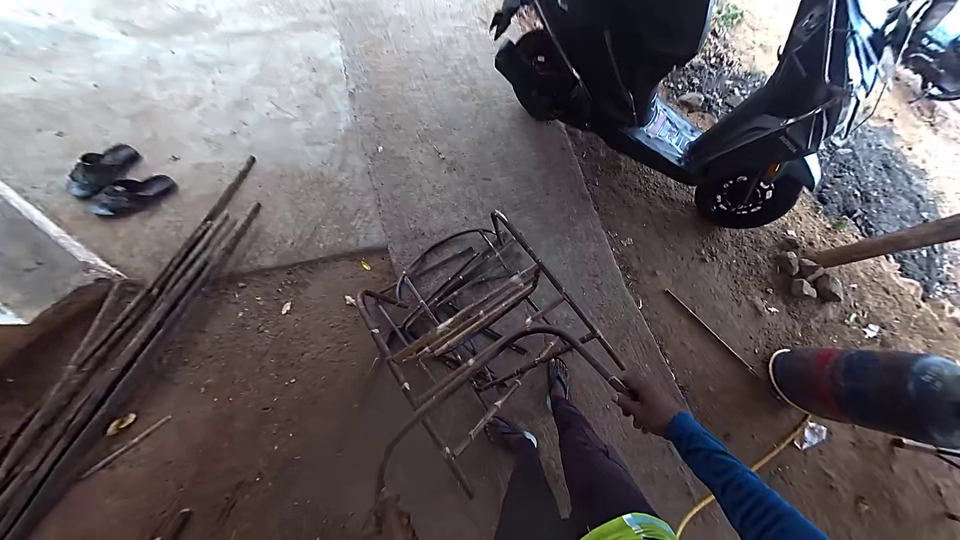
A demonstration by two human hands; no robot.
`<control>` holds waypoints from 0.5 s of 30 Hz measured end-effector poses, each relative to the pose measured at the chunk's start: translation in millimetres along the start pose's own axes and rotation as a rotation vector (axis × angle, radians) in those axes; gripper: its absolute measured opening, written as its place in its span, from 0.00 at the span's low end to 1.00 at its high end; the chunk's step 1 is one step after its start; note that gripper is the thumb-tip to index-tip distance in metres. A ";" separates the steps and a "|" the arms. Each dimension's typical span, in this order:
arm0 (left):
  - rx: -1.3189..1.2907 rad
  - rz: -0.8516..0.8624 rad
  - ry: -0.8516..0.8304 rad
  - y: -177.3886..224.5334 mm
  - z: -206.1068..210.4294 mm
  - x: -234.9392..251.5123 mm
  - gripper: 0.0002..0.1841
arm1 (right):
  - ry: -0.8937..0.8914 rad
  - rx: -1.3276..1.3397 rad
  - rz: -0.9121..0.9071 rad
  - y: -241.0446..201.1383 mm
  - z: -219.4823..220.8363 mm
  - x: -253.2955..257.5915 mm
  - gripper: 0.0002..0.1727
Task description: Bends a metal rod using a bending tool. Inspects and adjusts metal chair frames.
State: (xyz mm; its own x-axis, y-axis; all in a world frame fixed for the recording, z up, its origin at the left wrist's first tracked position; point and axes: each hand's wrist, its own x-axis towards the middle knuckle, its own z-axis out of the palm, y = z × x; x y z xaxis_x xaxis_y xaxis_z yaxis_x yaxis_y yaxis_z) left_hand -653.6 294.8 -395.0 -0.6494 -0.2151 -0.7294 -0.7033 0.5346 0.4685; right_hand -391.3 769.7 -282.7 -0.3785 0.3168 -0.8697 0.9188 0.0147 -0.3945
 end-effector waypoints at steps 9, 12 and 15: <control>0.216 0.252 0.198 3.8 96.1 3.7 0.29 | 0.286 -0.268 0.261 90.7 39.9 92.1 0.21; -0.034 0.309 0.236 4.7 112.3 24.2 0.25 | 0.374 -0.234 0.289 89.4 49.0 105.3 0.22; -0.126 0.436 0.235 -22.0 112.1 56.1 0.27 | 0.533 0.024 0.252 96.4 59.3 116.7 0.22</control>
State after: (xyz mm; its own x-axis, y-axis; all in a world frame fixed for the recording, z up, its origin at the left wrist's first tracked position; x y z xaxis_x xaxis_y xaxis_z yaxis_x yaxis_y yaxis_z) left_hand -642.1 362.5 -502.1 -0.9275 -0.1796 -0.3279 -0.3726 0.5163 0.7711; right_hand -353.5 751.9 -439.8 -0.0347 0.7410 -0.6706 0.9679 -0.1421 -0.2071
